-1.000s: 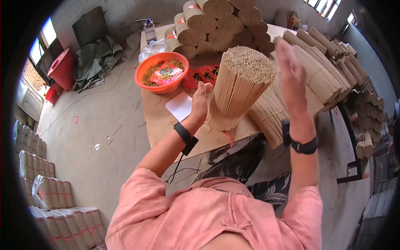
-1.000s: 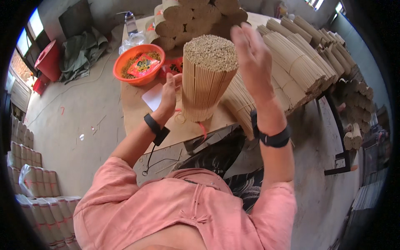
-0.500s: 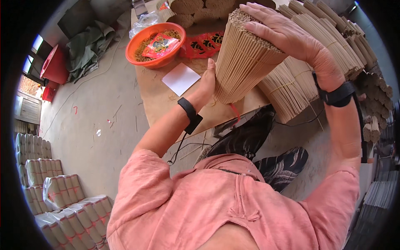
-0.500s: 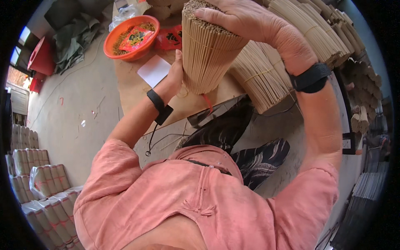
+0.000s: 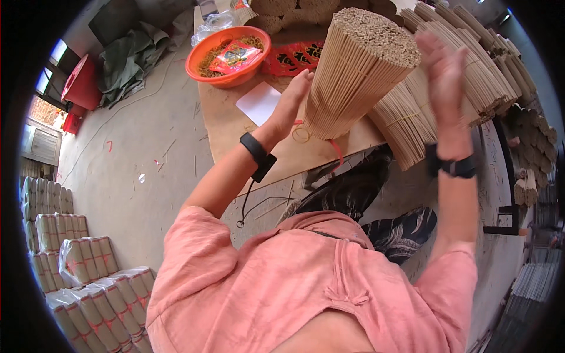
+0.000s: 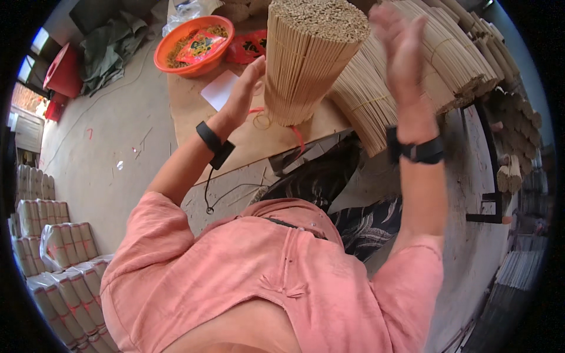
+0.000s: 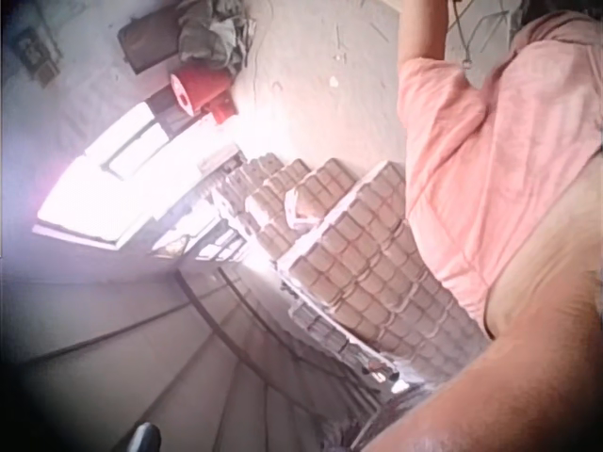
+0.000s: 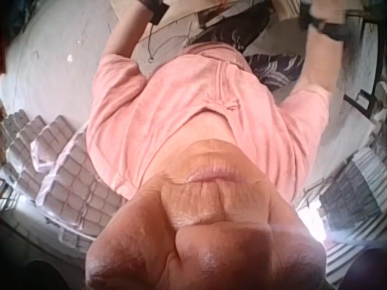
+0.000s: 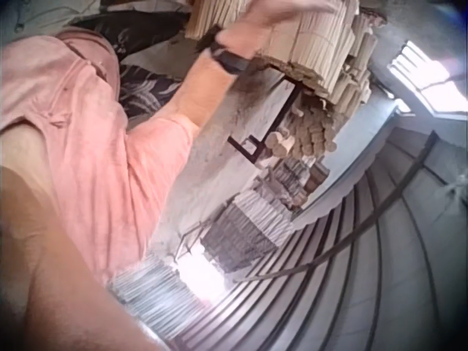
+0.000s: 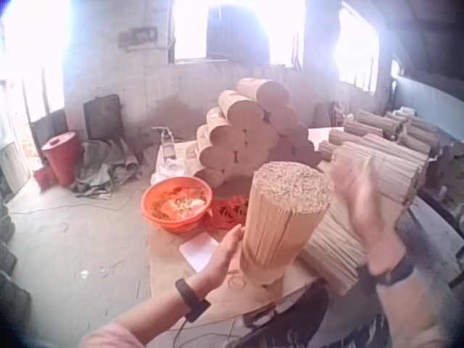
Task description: Bundling incense sticks together using rubber bands and applying decorative red labels.
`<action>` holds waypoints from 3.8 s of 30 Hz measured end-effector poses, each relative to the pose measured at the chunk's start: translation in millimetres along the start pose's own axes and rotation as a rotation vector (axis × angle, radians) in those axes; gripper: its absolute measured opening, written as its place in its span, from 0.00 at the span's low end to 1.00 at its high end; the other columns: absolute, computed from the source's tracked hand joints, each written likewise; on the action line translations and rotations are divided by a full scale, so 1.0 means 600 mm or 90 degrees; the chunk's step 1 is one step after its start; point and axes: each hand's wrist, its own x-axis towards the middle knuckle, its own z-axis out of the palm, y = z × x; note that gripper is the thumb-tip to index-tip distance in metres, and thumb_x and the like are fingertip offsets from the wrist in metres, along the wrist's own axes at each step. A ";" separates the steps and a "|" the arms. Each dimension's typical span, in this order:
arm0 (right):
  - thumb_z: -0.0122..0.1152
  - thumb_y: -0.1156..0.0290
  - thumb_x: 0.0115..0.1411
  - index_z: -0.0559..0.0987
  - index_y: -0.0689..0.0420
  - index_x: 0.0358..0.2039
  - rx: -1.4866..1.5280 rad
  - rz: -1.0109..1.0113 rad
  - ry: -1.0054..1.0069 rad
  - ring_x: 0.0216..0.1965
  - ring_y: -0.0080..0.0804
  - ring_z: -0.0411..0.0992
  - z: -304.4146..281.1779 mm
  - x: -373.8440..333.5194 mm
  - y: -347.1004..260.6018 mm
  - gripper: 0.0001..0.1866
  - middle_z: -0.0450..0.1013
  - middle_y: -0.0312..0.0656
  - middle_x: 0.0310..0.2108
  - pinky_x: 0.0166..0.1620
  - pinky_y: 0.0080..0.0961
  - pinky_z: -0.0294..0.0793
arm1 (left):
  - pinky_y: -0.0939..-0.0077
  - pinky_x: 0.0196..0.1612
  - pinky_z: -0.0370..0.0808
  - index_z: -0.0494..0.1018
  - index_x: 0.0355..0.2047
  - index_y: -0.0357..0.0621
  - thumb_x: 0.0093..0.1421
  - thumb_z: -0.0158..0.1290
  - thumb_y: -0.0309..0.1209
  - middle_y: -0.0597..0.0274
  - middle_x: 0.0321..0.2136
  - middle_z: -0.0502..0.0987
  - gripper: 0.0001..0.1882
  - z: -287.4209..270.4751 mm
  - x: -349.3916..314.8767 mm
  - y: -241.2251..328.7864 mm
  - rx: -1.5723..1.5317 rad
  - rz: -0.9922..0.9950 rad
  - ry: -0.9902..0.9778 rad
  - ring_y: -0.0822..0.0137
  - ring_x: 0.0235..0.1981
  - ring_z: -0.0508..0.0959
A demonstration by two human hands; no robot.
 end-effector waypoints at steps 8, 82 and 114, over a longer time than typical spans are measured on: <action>0.24 0.34 0.70 0.62 0.59 0.68 0.060 0.156 0.082 0.66 0.32 0.58 0.106 -0.135 0.193 0.44 0.65 0.43 0.64 0.68 0.29 0.51 | 0.57 0.73 0.37 0.18 0.70 0.43 0.52 0.70 0.39 0.45 0.73 0.31 0.71 0.021 -0.011 0.008 0.357 0.311 -0.168 0.53 0.74 0.34; 0.29 0.40 0.72 0.69 0.67 0.61 -0.005 0.320 0.054 0.61 0.40 0.66 0.015 -0.318 0.264 0.41 0.68 0.51 0.59 0.67 0.36 0.60 | 0.62 0.33 0.76 0.77 0.39 0.34 0.62 0.52 0.32 0.47 0.27 0.78 0.13 -0.081 0.289 0.057 0.717 0.020 0.021 0.54 0.27 0.78; 0.32 0.39 0.72 0.78 0.69 0.48 -0.059 0.302 -0.006 0.46 0.32 0.74 0.025 -0.306 0.260 0.41 0.77 0.45 0.44 0.54 0.30 0.69 | 0.59 0.44 0.74 0.72 0.36 0.31 0.57 0.50 0.28 0.41 0.37 0.74 0.11 -0.146 -0.047 -0.051 1.184 0.160 -0.086 0.46 0.42 0.75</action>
